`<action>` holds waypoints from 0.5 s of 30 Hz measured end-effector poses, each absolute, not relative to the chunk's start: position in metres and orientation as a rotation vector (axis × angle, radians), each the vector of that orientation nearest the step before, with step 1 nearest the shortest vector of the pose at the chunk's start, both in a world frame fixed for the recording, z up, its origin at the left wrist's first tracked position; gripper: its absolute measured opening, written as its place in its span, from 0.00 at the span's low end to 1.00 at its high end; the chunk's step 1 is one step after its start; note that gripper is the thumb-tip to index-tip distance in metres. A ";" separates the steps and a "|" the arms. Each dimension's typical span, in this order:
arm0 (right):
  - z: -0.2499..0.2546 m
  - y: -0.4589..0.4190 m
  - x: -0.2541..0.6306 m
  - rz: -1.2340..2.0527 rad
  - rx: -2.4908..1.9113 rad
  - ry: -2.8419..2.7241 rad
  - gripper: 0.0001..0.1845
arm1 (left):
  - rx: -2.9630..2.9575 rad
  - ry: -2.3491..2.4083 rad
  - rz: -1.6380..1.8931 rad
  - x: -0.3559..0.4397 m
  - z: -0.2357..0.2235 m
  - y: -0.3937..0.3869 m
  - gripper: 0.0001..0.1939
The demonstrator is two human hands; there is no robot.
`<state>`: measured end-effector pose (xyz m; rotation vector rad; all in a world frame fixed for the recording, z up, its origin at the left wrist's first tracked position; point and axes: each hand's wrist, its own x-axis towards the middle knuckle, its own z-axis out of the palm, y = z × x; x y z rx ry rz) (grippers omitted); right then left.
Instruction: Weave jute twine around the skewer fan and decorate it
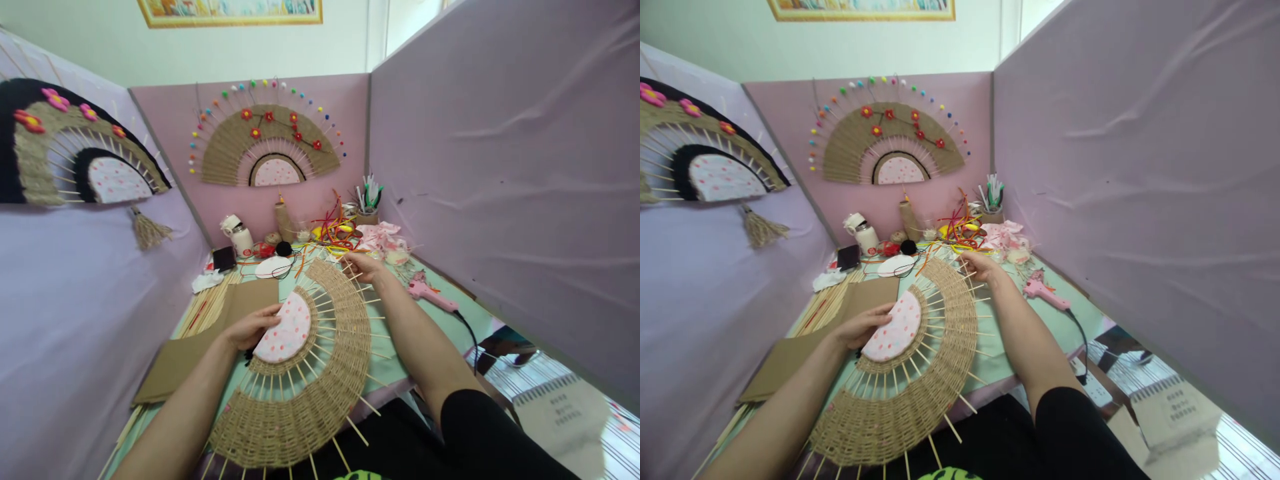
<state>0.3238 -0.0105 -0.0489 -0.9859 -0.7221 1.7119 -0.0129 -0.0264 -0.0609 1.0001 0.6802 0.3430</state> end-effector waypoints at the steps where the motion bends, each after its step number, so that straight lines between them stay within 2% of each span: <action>1: -0.049 -0.010 0.323 1.720 -1.008 -0.719 0.10 | 0.998 0.679 0.342 -0.013 -0.061 -0.026 0.28; 6: -0.051 -0.011 0.320 1.798 -1.184 -0.703 0.07 | 0.988 0.677 0.355 -0.014 -0.062 -0.025 0.28; 11: -0.053 -0.012 0.312 1.803 -1.168 -0.781 0.02 | 0.992 0.651 0.325 -0.014 -0.063 -0.026 0.28; 15: -0.055 -0.012 0.305 1.737 -1.193 -0.845 0.04 | 1.000 0.643 0.295 -0.011 -0.064 -0.028 0.29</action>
